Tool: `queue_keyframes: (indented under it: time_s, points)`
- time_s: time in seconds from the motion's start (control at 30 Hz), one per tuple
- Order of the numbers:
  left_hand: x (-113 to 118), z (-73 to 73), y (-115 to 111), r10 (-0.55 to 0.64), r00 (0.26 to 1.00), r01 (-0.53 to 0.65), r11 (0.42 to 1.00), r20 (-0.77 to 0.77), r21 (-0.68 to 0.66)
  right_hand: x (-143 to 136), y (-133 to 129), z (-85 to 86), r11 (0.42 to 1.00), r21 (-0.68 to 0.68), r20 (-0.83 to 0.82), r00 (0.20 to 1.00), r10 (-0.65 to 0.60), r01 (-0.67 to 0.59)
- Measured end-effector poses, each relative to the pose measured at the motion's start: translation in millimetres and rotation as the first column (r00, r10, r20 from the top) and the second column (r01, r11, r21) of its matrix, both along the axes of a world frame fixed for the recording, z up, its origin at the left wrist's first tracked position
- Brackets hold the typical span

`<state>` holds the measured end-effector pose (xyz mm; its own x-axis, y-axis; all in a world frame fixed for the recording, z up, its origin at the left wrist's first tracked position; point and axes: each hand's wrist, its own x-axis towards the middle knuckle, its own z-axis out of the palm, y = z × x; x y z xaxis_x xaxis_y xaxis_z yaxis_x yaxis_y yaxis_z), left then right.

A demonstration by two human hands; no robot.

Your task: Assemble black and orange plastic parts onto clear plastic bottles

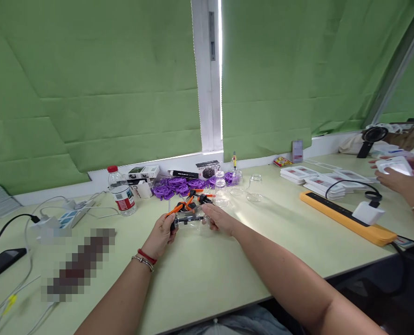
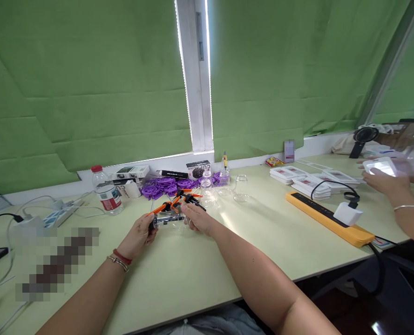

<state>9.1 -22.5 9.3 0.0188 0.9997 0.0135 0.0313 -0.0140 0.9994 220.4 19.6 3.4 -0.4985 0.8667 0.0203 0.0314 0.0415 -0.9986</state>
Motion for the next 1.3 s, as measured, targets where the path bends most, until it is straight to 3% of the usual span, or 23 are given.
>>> queue_keyframes:
  time_s: [0.63, 0.8, 0.97, 1.07, 1.17, 1.23, 1.3]
  points:
    - [0, 2.1, -1, -0.024, 1.000, 0.024, 1.000, -0.014, 0.006, -3, -5, 4.0, 0.994, -0.109, 0.023, 0.999, -0.028, 0.030]
    - [1, 3.3, -3, -0.020, 0.999, 0.021, 1.000, -0.028, 0.022, -3, -2, -1.9, 0.989, -0.141, 0.017, 0.999, -0.047, 0.049]
    - [-2, -2.6, 1, -0.026, 0.989, -0.002, 0.981, 0.143, 0.192, -8, -4, -8.4, 0.969, -0.236, -0.131, 0.991, 0.040, -0.070]
    - [0, -3.0, 2, -0.010, 0.990, -0.032, 0.957, 0.143, 0.287, -15, -10, -10.0, 0.961, -0.205, -0.239, 0.962, 0.135, -0.185]
    - [2, 1.8, 0, -0.022, 0.992, -0.017, 0.955, 0.128, 0.295, -20, -12, -13.7, 0.959, -0.151, -0.192, 0.959, 0.209, -0.239]
    - [0, 5.6, 2, 0.000, 0.988, -0.051, 0.946, 0.157, 0.320, -21, -10, -16.7, 0.981, -0.093, -0.076, 0.984, 0.163, -0.170]
    - [-8, 7.2, 6, 0.088, 0.984, -0.141, 0.918, 0.155, 0.370, -17, -4, -18.6, 0.998, 0.070, 0.056, 0.998, 0.004, -0.008]
